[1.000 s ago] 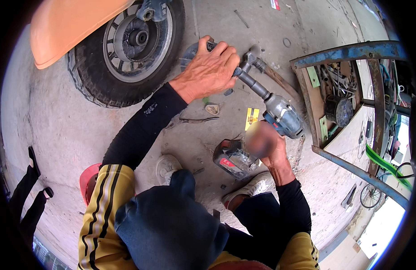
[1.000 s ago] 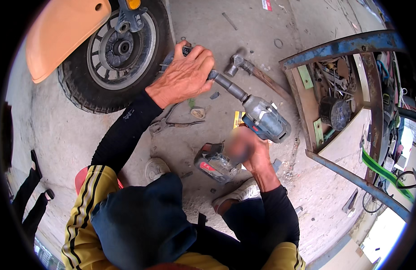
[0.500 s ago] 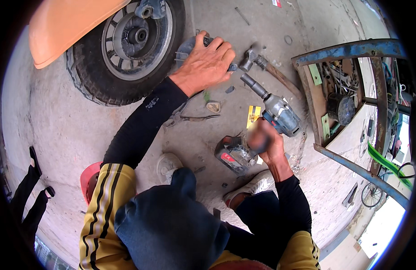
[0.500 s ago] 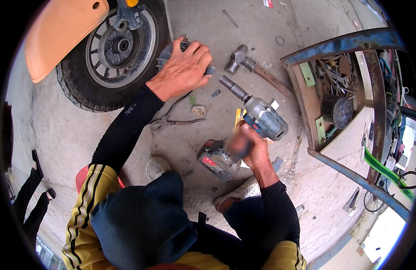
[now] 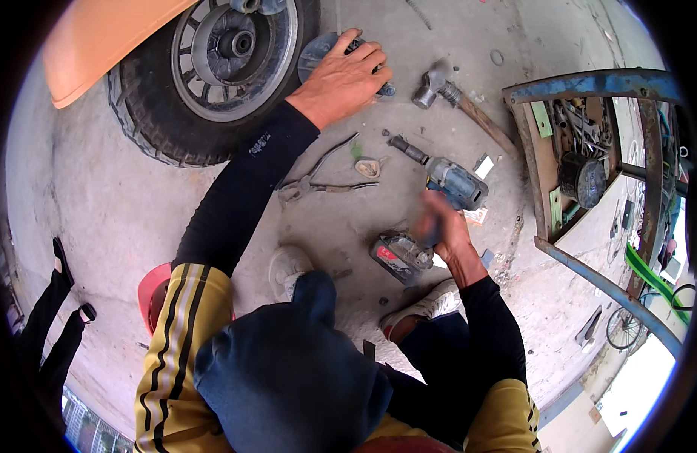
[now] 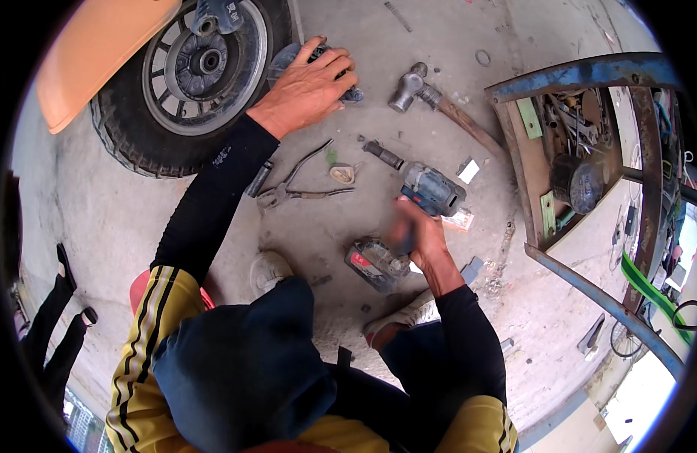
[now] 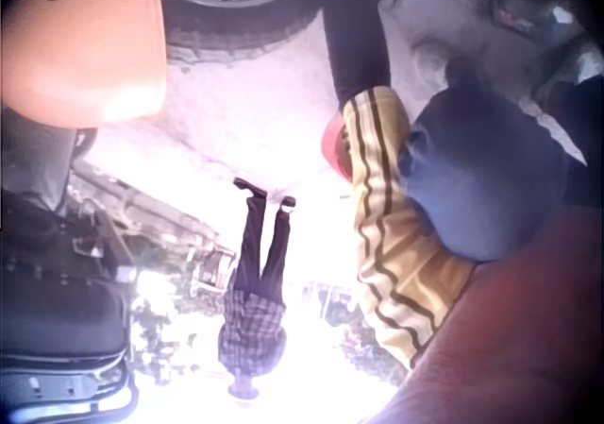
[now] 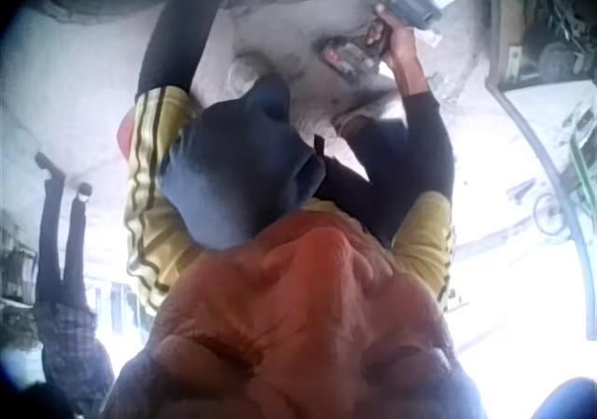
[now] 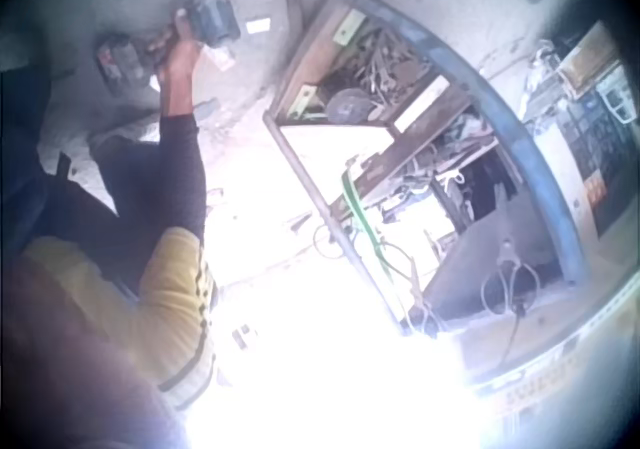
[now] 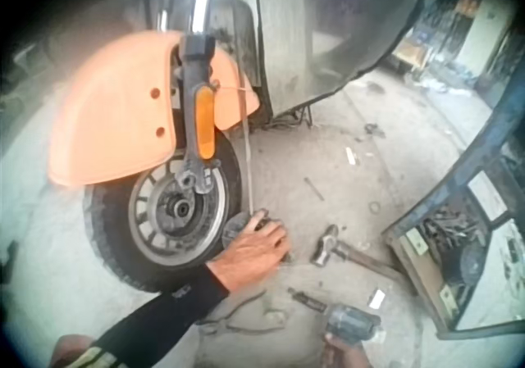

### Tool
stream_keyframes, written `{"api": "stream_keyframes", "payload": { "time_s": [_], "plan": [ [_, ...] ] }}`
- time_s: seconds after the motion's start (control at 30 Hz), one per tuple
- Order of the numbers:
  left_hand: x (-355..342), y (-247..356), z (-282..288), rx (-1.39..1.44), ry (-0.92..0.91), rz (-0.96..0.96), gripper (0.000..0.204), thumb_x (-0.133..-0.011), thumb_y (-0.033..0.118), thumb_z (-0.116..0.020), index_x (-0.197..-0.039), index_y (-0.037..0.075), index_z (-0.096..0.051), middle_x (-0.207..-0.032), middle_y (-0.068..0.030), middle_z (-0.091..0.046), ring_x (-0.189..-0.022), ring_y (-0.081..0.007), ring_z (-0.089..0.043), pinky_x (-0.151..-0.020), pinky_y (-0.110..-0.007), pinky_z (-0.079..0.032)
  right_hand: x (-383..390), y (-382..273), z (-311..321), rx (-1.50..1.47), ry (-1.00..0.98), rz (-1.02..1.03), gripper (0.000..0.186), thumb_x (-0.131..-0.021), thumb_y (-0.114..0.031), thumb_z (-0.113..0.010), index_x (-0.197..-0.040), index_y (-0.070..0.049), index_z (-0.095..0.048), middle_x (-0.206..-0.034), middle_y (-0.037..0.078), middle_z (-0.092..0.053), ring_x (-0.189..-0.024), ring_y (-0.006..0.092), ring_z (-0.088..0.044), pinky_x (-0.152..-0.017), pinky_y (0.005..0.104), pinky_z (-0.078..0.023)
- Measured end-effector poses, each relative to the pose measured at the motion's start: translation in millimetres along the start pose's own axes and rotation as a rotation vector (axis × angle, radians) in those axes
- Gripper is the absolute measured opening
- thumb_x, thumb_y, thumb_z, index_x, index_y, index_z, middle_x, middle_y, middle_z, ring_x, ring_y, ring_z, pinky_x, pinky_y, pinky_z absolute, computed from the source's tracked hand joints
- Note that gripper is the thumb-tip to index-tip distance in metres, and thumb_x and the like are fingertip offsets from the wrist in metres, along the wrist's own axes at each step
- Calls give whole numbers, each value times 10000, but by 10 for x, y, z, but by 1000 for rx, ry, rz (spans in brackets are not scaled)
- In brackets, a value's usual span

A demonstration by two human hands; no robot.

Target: The person retrieves tools and a bucket of parts, then works on the front wheel of a scooter. They use an impact wrench and pliers to remove the brake assembly, inspect the components, and reassemble the wheel.

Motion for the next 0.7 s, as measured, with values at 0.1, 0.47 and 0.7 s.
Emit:
{"api": "stream_keyframes", "payload": {
  "time_s": [0.1, 0.47, 0.7],
  "plan": [
    [2, -34, -15, -10, 66, -18, 361, -835, 176, -767, -1168, 86, -660, -1295, -51, -609, -1346, -223, -490, -1212, -507, -279, 79, 44, 127, -99, 5, -34, 146, -924, -186, -770, -1000, -76, -711, -764, 0, -650, -564, 120, -583, -480, 297, -478],
    [-158, -100, 63, 40, 68, -18, 112, -849, 131, -711, -950, 104, -671, -1084, 4, -691, -1152, -192, -590, -1087, -396, -383, 135, 58, 535, 443, 166, -19, 416, -920, -345, -778, -1154, -19, -667, -960, 85, -720, -806, 254, -724, -686, 393, -606],
    [8, -119, 122, 69, 108, -5, 138, -890, 195, -713, -993, 115, -669, -1069, 18, -679, -1143, -179, -577, -1066, -395, -376, 395, -791, -174, 1569, -96, 403, 276, -964, -289, -675, -944, -18, -722, -806, 230, -714, -854, 405, -712, -773, 478, -558]
  ]
}}
Point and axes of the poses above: each hand's wrist, its own x-axis away from the middle knuckle, its own z-axis out of the back of the hand, y = z × x, the point moved 3 cm from there along -x, towards the middle knuckle
